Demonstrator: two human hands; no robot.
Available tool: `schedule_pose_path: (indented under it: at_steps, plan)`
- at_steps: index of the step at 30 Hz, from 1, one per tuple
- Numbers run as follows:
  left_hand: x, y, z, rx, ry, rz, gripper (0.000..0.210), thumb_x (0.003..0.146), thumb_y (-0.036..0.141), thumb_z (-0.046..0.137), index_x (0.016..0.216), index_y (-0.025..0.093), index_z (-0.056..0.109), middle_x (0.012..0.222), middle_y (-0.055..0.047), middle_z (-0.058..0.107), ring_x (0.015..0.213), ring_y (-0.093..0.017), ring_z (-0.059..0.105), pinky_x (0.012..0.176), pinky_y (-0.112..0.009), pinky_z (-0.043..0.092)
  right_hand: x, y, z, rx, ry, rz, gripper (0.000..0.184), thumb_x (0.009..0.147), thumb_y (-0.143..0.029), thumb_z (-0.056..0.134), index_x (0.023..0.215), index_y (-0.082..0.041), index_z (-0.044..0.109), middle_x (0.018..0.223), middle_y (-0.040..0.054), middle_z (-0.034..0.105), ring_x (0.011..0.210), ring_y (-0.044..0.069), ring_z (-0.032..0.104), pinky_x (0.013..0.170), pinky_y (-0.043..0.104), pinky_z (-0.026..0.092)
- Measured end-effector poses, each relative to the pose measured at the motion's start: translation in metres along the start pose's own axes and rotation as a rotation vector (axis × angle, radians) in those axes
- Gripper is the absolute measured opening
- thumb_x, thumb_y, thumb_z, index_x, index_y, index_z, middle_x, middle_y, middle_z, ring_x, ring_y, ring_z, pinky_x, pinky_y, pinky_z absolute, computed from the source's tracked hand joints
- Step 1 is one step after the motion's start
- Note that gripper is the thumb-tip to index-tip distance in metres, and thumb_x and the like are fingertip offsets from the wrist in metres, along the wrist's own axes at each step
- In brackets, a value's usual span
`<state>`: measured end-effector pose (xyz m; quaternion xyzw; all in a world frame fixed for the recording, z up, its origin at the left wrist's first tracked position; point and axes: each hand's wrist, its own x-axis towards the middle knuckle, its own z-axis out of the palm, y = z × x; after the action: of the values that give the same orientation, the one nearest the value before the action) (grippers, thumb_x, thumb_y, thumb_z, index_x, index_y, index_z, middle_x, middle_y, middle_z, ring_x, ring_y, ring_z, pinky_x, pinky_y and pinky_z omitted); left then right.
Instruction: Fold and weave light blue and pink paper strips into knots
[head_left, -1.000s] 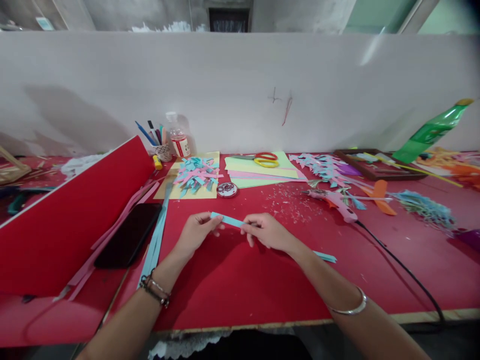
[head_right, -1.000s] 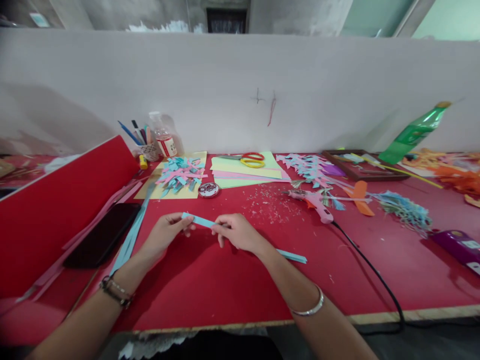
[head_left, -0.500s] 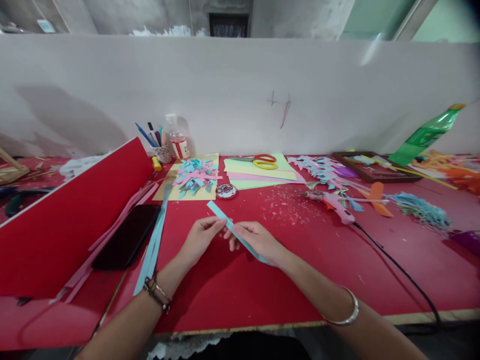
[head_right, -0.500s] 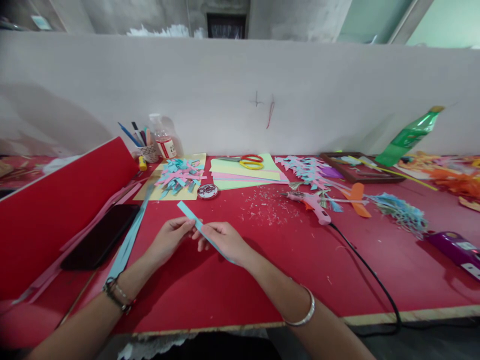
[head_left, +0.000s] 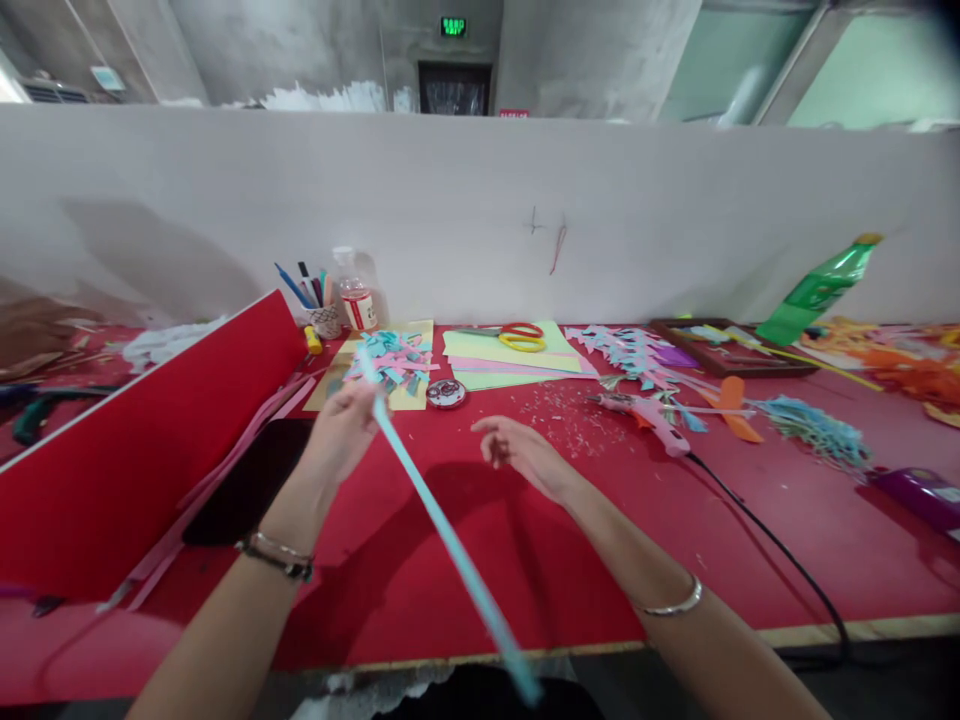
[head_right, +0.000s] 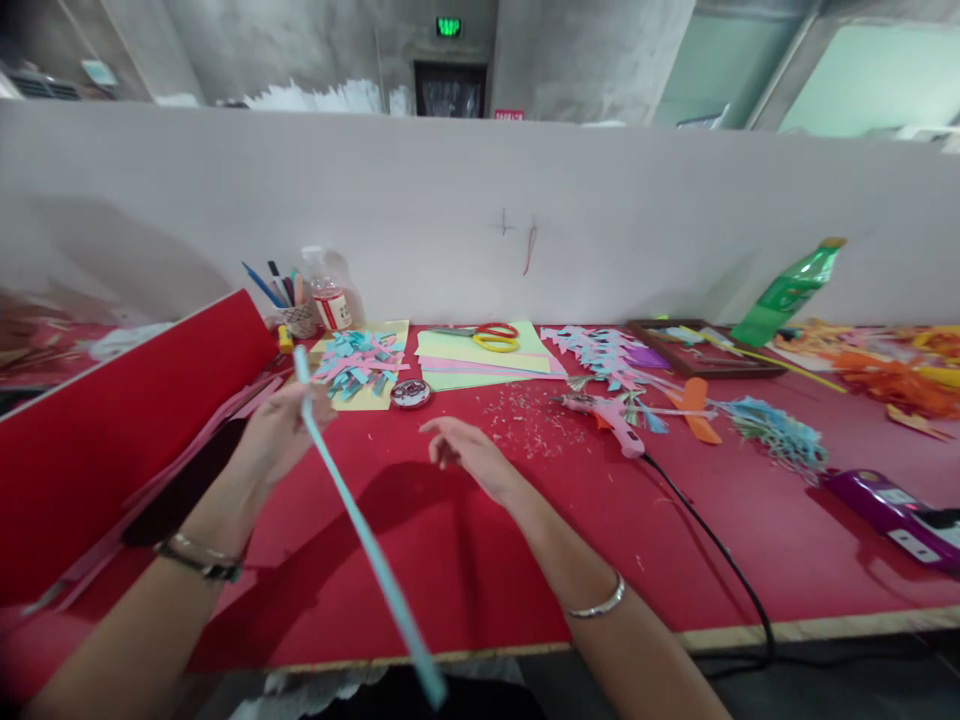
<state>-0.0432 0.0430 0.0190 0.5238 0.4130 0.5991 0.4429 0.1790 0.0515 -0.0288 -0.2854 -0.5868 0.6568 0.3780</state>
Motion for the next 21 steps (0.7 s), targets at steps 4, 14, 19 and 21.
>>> schedule_pose_path:
  at_steps: [4, 14, 19, 21]
  plan:
    - [-0.011, -0.010, 0.036, 0.534, -0.498, -0.074, 0.029, 0.065, 0.034, 0.054, 0.045, 0.013, 0.049, 0.040, 0.005, 0.040, 0.040, -0.005, 0.033, 0.040, -0.018, 0.024, 0.001, 0.004, 0.000, 0.060, 0.073, -0.056, 0.035, 0.076, -0.047, 0.035, 0.095, -0.019, 0.046, 0.059, -0.0021, 0.049, 0.050, 0.008, 0.044, 0.047, 0.021, 0.034]
    - [-0.025, -0.059, 0.056, 0.586, -0.502, -0.103, 0.031, 0.068, 0.041, 0.047, 0.056, 0.014, 0.055, 0.044, 0.004, 0.042, 0.041, -0.007, 0.037, 0.041, -0.018, 0.026, 0.002, 0.011, -0.001, -0.288, 0.156, 0.035, 0.026, 0.066, -0.039, 0.053, 0.064, -0.013, 0.057, 0.053, -0.0027, 0.051, 0.045, 0.006, 0.041, 0.048, 0.020, 0.033]
    - [-0.029, -0.059, 0.061, 0.587, -0.379, 0.016, 0.035, 0.075, 0.040, 0.039, 0.056, 0.014, 0.053, 0.049, 0.004, 0.041, 0.049, -0.008, 0.038, 0.047, -0.018, 0.028, 0.002, 0.010, 0.001, -0.244, 0.188, -0.012, 0.023, 0.066, -0.035, 0.054, 0.064, -0.013, 0.058, 0.054, -0.0025, 0.049, 0.049, 0.006, 0.041, 0.049, 0.020, 0.032]
    - [-0.030, -0.058, 0.064, 0.584, -0.342, 0.032, 0.036, 0.076, 0.040, 0.038, 0.056, 0.013, 0.053, 0.048, 0.004, 0.041, 0.049, -0.008, 0.038, 0.047, -0.018, 0.028, 0.002, 0.009, 0.002, -0.217, 0.204, -0.027, 0.022, 0.065, -0.035, 0.055, 0.063, -0.013, 0.057, 0.054, -0.0030, 0.048, 0.049, 0.006, 0.040, 0.050, 0.020, 0.032]
